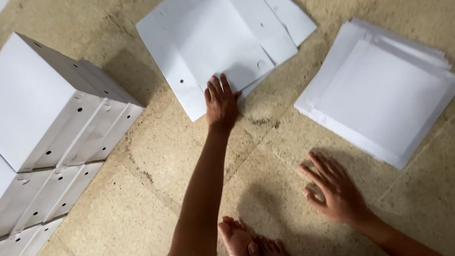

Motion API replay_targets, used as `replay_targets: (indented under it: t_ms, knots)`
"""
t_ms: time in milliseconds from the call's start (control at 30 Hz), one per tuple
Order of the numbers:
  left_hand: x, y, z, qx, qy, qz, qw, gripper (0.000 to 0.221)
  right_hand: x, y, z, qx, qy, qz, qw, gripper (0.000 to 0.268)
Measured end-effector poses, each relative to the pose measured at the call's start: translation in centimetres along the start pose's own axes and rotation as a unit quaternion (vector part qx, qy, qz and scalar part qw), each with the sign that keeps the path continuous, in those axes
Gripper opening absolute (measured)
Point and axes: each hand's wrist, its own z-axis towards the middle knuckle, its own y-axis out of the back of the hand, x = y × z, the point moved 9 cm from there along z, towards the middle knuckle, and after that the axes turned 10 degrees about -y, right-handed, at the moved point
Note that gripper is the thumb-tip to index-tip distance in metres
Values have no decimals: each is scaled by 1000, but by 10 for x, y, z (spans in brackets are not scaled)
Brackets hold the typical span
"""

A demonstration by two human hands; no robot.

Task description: Assembling cardboard boxes by folding flat sheets and tucking tabs.

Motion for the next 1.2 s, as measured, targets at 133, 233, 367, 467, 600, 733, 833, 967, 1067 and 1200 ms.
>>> replay_targets:
  t_ms: [133, 233, 367, 467, 600, 733, 833, 967, 1067, 1200]
  knots:
    - [-4, 6, 1, -38, -97, 146, 984, 73, 2, 7, 4, -8, -3, 11, 1000, 70]
    - [2, 4, -2, -24, -122, 127, 984, 61, 4, 9, -1, -17, -16, 39, 999, 62]
    - [17, 52, 33, -44, -110, 169, 978, 32, -11, 8, -1, -41, -23, 28, 999, 59]
    - [27, 149, 56, -53, -56, 111, 991, 22, -4, 13, -6, -42, -19, 29, 999, 58]
    - [36, 296, 46, -108, 54, 9, 993, 14, 0, 17, -10, -58, -10, 28, 998, 56]
    - [40, 395, -61, -147, 213, -116, 959, 22, 8, 23, -11, -58, -8, 32, 998, 53]
    - [35, 441, -175, -221, 233, -180, 930, 26, 9, 19, -14, -50, -9, 38, 998, 52]
    - [34, 425, -346, -258, 355, -201, 876, 39, 27, 23, -24, -70, 26, -13, 997, 54]
    - [26, 410, -440, -276, 439, -216, 828, 41, 38, 11, -21, -123, 100, -76, 984, 63]
    - [10, 392, -509, -270, 505, -253, 780, 34, 86, 0, 10, -118, 198, -106, 967, 85]
